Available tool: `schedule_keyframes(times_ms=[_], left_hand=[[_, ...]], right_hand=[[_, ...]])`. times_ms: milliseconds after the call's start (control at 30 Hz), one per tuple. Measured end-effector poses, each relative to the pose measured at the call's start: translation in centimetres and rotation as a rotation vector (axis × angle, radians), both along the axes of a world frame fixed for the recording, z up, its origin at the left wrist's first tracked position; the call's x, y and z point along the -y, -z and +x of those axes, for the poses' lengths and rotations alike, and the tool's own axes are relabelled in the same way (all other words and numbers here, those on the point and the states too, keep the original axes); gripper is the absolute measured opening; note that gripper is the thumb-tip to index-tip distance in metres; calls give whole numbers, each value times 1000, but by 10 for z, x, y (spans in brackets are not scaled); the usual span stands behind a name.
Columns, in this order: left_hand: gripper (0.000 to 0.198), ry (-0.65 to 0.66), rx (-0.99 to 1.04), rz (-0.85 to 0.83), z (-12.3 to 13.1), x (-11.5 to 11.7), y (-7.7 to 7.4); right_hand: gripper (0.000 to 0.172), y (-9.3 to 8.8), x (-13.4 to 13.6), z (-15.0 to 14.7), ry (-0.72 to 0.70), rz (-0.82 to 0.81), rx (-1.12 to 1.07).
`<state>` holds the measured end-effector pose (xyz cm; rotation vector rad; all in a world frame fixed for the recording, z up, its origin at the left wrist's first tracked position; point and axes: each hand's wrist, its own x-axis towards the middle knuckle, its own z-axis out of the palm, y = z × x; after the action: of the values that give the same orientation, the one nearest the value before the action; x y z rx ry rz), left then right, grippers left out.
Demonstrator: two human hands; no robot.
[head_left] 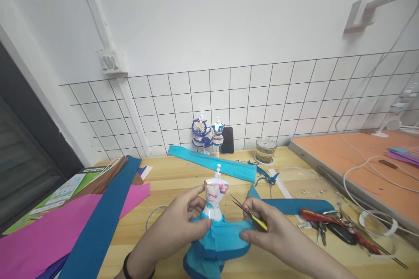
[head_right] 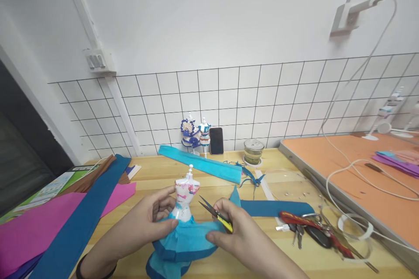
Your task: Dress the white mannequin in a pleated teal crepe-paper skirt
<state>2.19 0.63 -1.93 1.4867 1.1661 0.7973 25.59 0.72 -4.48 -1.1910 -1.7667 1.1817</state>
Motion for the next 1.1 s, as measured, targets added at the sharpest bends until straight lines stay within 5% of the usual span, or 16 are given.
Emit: schedule_keyframes(times_ms=[267,600,933,1100], left_hand=[[61,98,-32,-32,7,-1,-5],[67,-74,-39,16,16,-4,-2],[45,89,-232,-8,13,-2,-7],[32,55,-271,52,5,-3,0]], right_hand=[[15,-2,-7,17,5,126,164],[12,-6,-8,20,18,180,134],[9,-6,-19,13,-11,140,131],[16,8,9,6,134,159,3]])
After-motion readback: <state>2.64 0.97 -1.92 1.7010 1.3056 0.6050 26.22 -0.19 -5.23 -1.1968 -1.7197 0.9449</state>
